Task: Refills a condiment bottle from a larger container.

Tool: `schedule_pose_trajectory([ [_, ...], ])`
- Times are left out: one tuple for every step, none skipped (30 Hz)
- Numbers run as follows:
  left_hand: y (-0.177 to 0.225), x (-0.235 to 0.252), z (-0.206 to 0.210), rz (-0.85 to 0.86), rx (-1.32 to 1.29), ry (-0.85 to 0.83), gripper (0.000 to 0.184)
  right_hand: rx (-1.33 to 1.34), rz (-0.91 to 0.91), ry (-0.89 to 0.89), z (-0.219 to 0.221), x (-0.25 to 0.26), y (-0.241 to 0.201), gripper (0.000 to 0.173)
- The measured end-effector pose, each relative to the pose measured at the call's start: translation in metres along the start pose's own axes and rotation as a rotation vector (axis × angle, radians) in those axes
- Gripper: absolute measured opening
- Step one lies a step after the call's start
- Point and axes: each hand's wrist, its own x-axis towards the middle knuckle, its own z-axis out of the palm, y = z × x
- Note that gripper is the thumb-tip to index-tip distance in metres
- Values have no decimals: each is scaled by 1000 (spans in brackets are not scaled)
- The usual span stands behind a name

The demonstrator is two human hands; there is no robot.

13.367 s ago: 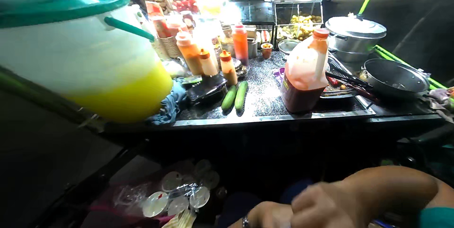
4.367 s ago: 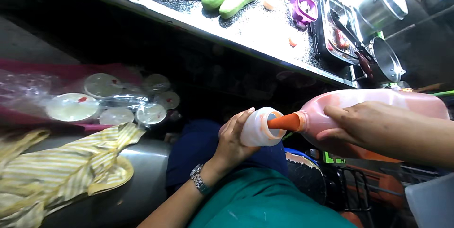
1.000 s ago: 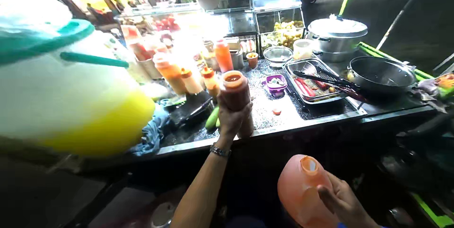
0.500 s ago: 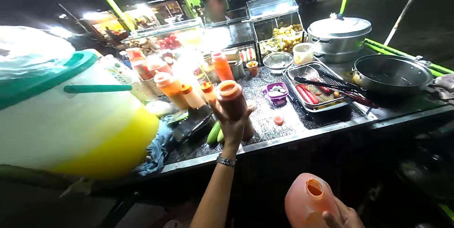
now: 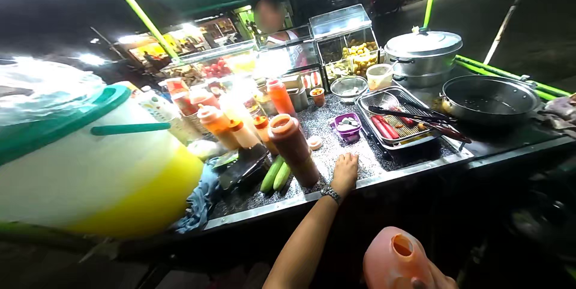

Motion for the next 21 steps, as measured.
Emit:
schedule_pose_trajectory([
  [-1,-2,-2,-3,6,-5,43,7,5,0,0,0,0,62],
  [0,-7,-7,-2,-14,-14,41,8,8,-3,0,0,-1,60],
  [1,-14,-14,4,-67,-21,41,3,11,-6,0,0,-1,60],
  [4,-25,-24,20,-153,-10,43,-2,11,-8,0,0,-2,60],
  [10,-41,-36,59,-262,21,45,-6,5,-9,1,0,-2,59],
  [17,-62,-49,117,-378,56,46,-12,0,-8,1,0,-3,58],
  [24,-85,-60,192,-472,80,46,-20,-6,-10,2,0,-3,56],
  [31,-110,-69,279,-538,86,44,-27,-12,-13,3,0,-3,55],
  [37,-134,-77,372,-568,71,40,-31,-17,-17,4,0,-3,52],
  [41,-156,-83,449,-568,37,38,-40,-15,-29,5,1,-4,49],
  [45,-174,-86,495,-542,-9,37,-60,-21,-39,6,1,-5,47],
  [48,-189,-87,509,-509,-49,37,-88,-31,-44,8,2,-5,47],
  [51,-199,-85,497,-469,-85,37,-115,-41,-49,10,2,-5,49],
  [52,-207,-83,469,-433,-108,38,-135,-50,-53,13,2,-6,50],
  [53,-213,-79,440,-401,-99,38,-144,-58,-56,15,2,-6,52],
  [54,-217,-77,413,-378,-75,38,-153,-66,-58,18,2,-7,52],
  [54,-221,-75,391,-360,-45,38,-165,-82,-54,21,2,-9,52],
  [55,-223,-73,369,-343,-22,39,-184,-99,-49,24,1,-11,53],
  [55,-225,-72,346,-324,-14,39,-198,-110,-54,27,0,-13,52],
  [56,-226,-71,322,-303,-16,40,-219,-126,-52,31,-1,-13,54],
  [58,-228,-69,293,-279,-17,41,-238,-132,-52,34,-2,-13,56],
])
